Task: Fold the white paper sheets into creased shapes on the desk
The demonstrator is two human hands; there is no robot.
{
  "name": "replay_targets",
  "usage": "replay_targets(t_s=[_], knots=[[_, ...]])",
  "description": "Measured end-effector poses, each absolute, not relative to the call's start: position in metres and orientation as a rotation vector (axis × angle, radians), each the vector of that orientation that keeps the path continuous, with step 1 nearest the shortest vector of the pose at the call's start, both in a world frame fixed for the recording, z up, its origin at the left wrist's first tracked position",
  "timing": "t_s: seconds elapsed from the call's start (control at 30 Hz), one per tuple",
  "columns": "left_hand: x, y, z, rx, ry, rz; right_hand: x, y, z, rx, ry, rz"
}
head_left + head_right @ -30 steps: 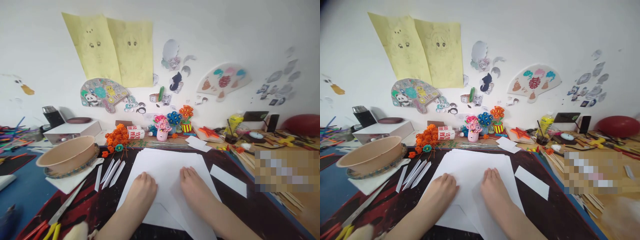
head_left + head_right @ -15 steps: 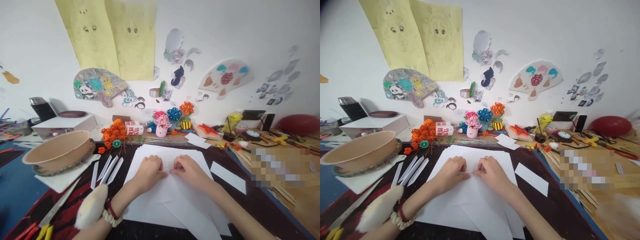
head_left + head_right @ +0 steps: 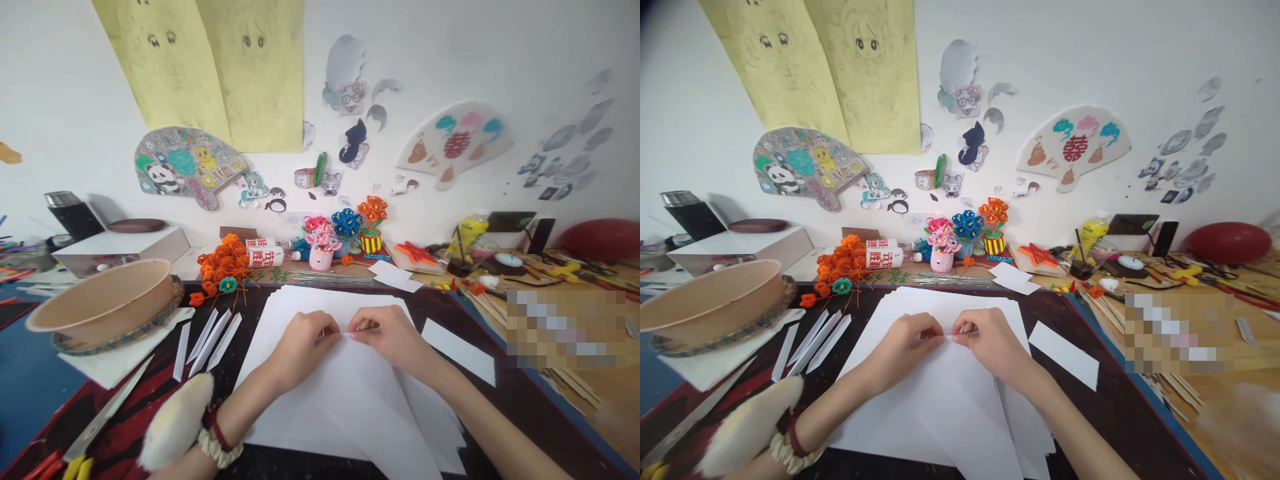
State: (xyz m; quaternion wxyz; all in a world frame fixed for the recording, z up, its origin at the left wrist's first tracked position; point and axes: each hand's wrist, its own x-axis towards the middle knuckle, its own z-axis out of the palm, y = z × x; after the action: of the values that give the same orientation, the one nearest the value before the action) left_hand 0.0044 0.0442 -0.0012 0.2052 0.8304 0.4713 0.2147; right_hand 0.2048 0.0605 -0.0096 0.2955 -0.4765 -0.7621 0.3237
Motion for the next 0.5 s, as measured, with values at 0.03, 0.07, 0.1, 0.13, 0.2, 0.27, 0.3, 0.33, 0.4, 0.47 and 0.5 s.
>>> replay_targets(t_s=[0.03,0.07,0.1,0.13,0.2,0.27,0.3,0.33,0.4,0.47,0.5], knots=[[0.005,0.043,-0.001,2.317,1.31,0.613,0.205,0.06,-0.008,-1.262,-2.028,0.866],[0.005,0.043,-0.001,2.318,1.31,0.626,0.205,0.059,-0.006,-1.265,-2.03,0.872],[0.005,0.042,-0.001,2.319,1.311,0.637,0.207,0.058,-0.004,-1.273,-2.037,0.875],[0.005,0.042,-0.001,2.318,1.313,0.646,0.209,0.057,-0.001,-1.283,-2.053,0.873],[0.003,0.041,0.0,2.312,1.317,0.659,0.213,0.055,0.005,-1.313,-2.096,0.852],[0.001,0.041,0.002,2.305,1.324,0.672,0.218,0.054,0.009,-1.337,-2.117,0.859],[0.0,0.041,0.002,2.296,1.328,0.678,0.219,0.054,0.011,-1.339,-2.111,0.883],[-0.001,0.041,0.003,2.286,1.332,0.683,0.22,0.053,0.012,-1.334,-2.096,0.914],[-0.003,0.04,0.003,2.252,1.342,0.69,0.221,0.054,0.011,-1.307,-2.064,0.981],[-0.006,0.04,0.002,2.208,1.344,0.692,0.221,0.055,0.009,-1.273,-2.06,1.012],[-0.007,0.039,0.002,2.185,1.338,0.691,0.221,0.056,0.008,-1.258,-2.062,1.007]])
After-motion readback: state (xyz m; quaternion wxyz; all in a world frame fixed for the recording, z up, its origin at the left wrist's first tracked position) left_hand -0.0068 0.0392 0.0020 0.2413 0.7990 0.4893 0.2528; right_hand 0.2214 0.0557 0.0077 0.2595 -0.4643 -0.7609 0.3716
